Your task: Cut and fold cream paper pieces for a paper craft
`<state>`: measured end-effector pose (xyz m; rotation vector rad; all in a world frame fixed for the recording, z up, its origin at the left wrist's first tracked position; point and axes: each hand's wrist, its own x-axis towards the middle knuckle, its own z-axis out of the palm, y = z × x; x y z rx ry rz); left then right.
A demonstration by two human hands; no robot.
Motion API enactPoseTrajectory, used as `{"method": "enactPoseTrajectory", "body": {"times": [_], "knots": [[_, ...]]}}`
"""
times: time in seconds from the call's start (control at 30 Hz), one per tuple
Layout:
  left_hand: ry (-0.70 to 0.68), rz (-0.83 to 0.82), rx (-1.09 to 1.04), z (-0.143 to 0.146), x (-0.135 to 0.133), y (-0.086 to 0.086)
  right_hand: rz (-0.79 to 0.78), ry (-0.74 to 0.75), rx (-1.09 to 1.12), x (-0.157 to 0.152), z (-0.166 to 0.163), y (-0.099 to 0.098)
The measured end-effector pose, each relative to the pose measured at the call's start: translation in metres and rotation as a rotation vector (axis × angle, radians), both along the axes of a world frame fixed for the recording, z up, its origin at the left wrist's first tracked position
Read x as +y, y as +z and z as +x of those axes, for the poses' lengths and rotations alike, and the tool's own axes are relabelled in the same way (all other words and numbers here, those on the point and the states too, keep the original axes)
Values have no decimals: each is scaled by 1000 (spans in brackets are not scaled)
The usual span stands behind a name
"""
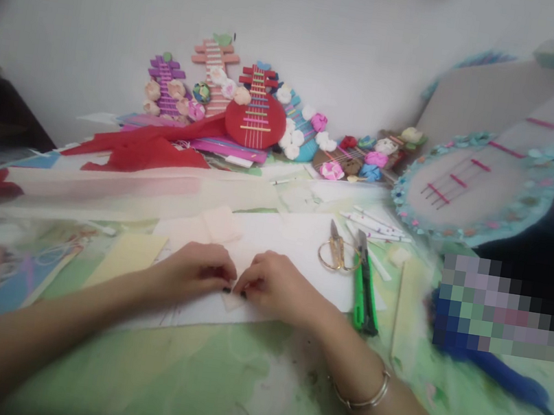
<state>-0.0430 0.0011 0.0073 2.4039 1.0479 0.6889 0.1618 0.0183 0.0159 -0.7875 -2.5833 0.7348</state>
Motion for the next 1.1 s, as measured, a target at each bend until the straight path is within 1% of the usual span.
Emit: {"method": "enactPoseTrajectory", "body": {"times": [0.13, 0.2, 0.3, 0.4, 0.43, 0.53, 0.6, 0.7, 0.8, 0.93, 1.1], "knots": [[-91, 143, 18, 0, -3, 2, 0, -8, 0, 0, 0, 0], [-131, 234, 62, 1, -4, 4, -7, -11, 7, 0, 0, 0], [-178, 359, 193, 3, -9, 7, -9, -7, 18, 1, -1, -1], [-214, 397, 326, 5, -22, 6, -7, -8, 30, 1, 0, -2], [-206, 393, 358, 5, -29, 4, -8, -9, 34, 2, 0, -3], [-75, 378, 454, 10, -56, -3, -7, -5, 33, 2, 0, -3], [50, 405, 463, 14, -74, -7, 0, 3, 24, 2, 0, -3], [152, 334, 440, 19, -92, -12, -3, 3, 18, 2, 0, -1], [216, 243, 363, 20, -99, -13, -34, 4, 18, 2, 0, 1], [237, 161, 279, 18, -100, -13, -55, 8, 22, 2, 0, 2], [263, 142, 255, 19, -102, -14, -67, 6, 38, 3, 0, -2]]}}
